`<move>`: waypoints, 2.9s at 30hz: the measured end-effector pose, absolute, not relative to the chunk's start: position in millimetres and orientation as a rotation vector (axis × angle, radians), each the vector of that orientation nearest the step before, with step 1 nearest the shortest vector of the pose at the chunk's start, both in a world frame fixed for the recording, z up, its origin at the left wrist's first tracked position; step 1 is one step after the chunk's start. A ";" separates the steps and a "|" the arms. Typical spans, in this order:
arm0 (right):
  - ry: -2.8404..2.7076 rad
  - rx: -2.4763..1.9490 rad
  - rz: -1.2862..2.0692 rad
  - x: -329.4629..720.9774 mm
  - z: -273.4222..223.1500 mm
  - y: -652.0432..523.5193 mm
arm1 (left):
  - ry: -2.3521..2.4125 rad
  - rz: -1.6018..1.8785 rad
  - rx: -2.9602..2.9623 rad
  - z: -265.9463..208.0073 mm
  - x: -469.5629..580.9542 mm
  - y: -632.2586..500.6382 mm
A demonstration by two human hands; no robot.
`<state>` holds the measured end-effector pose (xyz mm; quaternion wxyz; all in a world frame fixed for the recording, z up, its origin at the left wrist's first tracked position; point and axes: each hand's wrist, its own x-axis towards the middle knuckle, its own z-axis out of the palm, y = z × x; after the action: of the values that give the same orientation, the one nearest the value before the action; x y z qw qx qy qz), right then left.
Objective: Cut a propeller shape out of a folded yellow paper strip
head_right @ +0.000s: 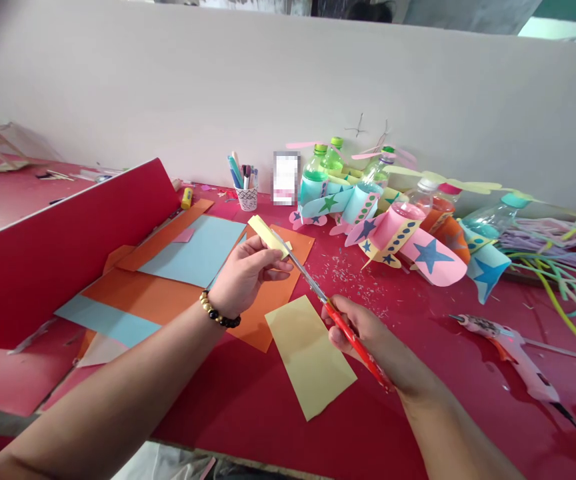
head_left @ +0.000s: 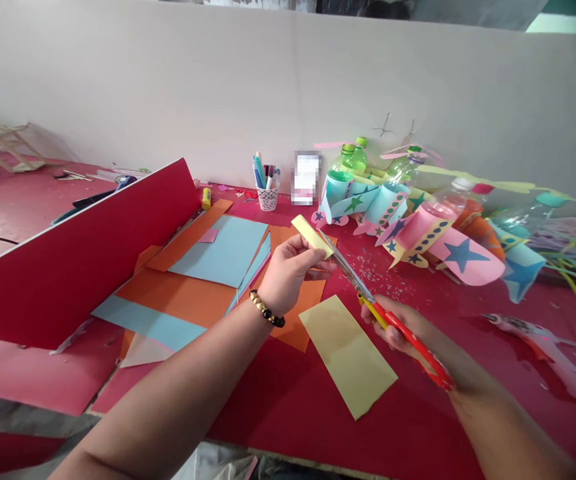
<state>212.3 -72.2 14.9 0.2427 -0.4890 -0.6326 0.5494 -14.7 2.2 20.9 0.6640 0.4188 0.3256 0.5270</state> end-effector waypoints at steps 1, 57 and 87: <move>-1.724 -1.341 1.502 212.7 14.2 -72.1 | 0.741 1.183 0.948 20.7 -14.5 2.1; -1.650 -1.381 1.599 208.0 20.7 -69.3 | 0.782 1.200 0.921 25.3 -17.1 2.0; -1.622 -1.444 1.636 213.3 12.9 -66.3 | 0.762 1.218 0.925 23.1 -17.8 3.4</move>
<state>213.3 -66.3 12.9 0.2097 -0.5192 -0.5834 0.5882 -17.8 3.4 23.1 0.6567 0.4081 0.3363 0.5377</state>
